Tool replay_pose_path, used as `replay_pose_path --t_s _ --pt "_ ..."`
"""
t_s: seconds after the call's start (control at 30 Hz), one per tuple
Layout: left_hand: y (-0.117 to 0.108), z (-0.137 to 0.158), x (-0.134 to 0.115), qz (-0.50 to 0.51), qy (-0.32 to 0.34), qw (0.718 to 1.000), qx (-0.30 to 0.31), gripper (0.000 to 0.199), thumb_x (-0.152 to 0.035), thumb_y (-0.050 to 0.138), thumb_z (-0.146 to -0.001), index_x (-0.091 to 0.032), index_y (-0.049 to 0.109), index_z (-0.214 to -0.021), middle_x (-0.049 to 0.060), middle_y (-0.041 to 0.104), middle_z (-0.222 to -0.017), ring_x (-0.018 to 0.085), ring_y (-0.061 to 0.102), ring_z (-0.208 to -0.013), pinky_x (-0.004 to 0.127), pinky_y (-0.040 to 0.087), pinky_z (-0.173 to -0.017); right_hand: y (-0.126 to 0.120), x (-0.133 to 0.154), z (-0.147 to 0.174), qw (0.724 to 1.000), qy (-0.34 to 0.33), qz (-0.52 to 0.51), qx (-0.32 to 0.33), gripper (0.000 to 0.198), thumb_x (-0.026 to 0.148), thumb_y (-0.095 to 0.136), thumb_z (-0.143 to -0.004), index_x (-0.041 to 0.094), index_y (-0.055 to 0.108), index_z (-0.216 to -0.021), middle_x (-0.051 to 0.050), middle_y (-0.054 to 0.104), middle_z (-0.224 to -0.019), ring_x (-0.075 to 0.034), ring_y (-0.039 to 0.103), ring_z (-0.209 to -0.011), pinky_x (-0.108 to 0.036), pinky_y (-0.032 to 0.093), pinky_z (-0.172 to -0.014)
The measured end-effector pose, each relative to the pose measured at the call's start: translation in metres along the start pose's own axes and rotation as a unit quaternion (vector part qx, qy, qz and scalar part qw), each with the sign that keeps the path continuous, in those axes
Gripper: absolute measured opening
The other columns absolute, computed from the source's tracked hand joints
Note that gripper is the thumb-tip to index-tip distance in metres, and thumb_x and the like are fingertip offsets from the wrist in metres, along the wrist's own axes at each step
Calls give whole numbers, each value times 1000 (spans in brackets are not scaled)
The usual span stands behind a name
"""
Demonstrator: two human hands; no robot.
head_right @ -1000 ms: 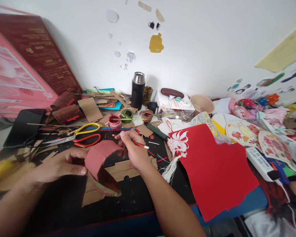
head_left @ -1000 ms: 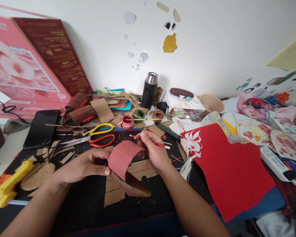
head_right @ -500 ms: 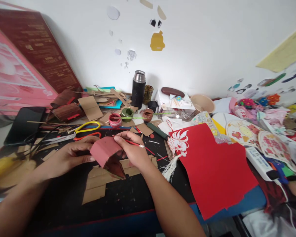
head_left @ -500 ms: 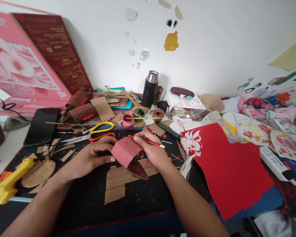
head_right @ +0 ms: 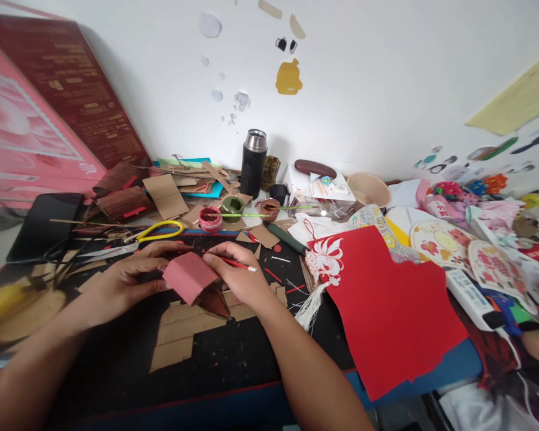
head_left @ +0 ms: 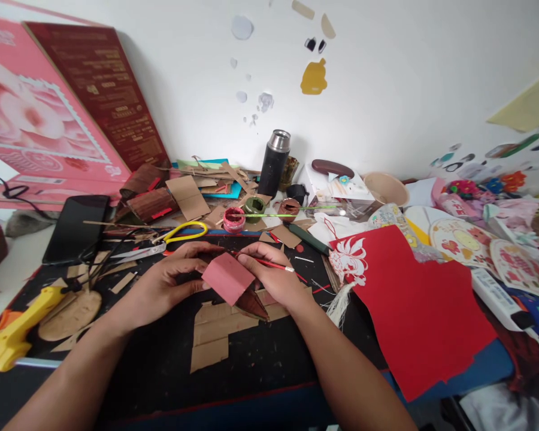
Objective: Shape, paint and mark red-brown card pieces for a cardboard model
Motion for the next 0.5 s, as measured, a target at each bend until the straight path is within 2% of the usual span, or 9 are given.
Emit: replay_pose_path --t_s 0.1,0.23,0.33,0.5 --pt "-1 1 0 -21 3 1000 -6 28 -56 74 -99 -33 88 -107 8 72 -149 36 63 -140 51 51 -121 0 5 1 998 -52 45 0 16 40 80 -92 25 78 -94 0 80 -93 -18 73 -83 -29 57 -73" --pt "-2 1 1 -50 9 999 -10 32 -59 72 -100 -33 88 -108 8 71 -149 36 62 -141 51 49 -123 0 12 3 987 -107 123 8 13 37 77 -96 25 79 -99 -3 81 -103 -21 75 -98 -35 57 -90" --pt "-1 2 2 -66 18 998 -13 29 -57 71 -101 -34 88 -109 8 71 -150 36 62 -142 51 50 -122 1 12 4 981 -124 149 21 13 38 76 -98 25 78 -102 -4 81 -106 -22 75 -100 -36 57 -91" --pt "0 2 1 -75 35 996 -19 28 -53 69 -103 -35 88 -109 8 71 -148 36 63 -140 49 52 -120 2 8 3 983 -109 143 41 17 42 75 -100 26 78 -104 -4 81 -106 -22 74 -100 -37 56 -92"
Point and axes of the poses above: each hand's wrist, its own z-axis away from the middle knuckle, its own y-axis out of the palm, x = y × z, the point moved 5 cm from there along -z, towards the middle knuckle
